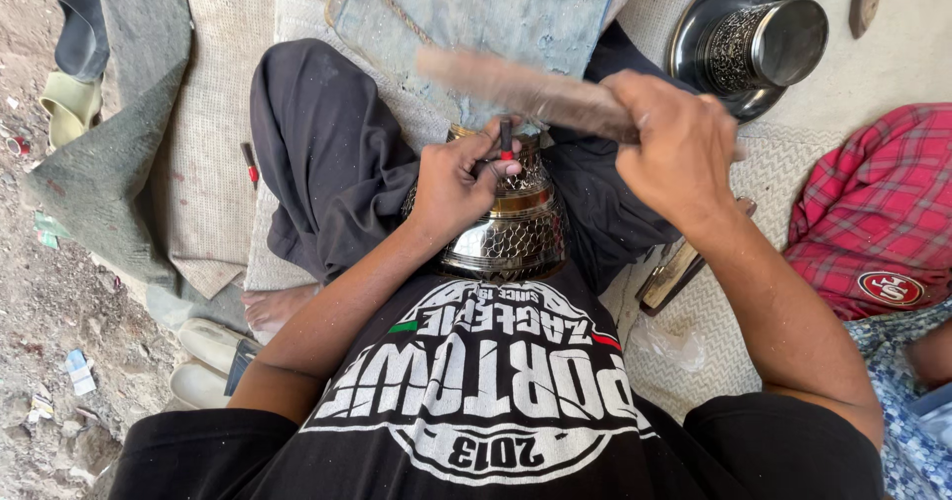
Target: The person sits on the ground with a brass vessel on their lap and engraves a decorative pattern into its surface, holding a chisel against the metal and striking it with a wooden mallet, repositioning the chisel around the vessel as they work.
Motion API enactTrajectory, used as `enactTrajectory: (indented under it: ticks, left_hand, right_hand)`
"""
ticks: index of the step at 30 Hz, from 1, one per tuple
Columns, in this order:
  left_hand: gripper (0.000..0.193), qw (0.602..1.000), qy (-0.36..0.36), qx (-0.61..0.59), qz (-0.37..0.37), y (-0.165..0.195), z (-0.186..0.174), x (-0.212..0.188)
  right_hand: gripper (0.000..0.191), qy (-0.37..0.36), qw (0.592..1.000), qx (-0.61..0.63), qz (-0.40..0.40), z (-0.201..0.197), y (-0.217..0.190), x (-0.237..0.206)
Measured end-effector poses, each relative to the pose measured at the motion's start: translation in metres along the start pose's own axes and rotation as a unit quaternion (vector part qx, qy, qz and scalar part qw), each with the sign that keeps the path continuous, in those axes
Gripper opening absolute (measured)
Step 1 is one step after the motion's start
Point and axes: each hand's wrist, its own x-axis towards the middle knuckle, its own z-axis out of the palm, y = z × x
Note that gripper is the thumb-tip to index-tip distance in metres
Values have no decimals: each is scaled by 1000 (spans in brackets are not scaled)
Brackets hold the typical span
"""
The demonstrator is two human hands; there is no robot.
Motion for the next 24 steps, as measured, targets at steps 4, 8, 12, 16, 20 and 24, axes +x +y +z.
enactTrajectory:
  ticks: [4, 8, 12, 16, 20, 24]
  left_hand:
    - [34, 999, -7, -30, -27, -2, -1, 1]
    - [36, 1000, 4, -7, -10, -2, 0, 2]
    - [29, 1000, 15, -11, 3, -3, 1, 2]
    - [27, 1000, 5, -18, 18, -8, 0, 0]
    - [23, 1000, -3, -18, -20, -15, -1, -1]
    - [47, 956, 12, -266, -119, -23, -6, 3]
  right_hand:
    - [30, -8, 987, -151, -58, -2, 4, -1]
    - [37, 30, 998, 62, -1, 0, 9, 5]
    - [36, 3, 998, 68, 0, 1, 8, 7]
    - [33, 44, 999, 28, 3, -3, -1, -1]
    - [28, -16, 989, -144, -12, -8, -8, -9]
    - [35, 73, 997, -18, 23, -2, 8, -25]
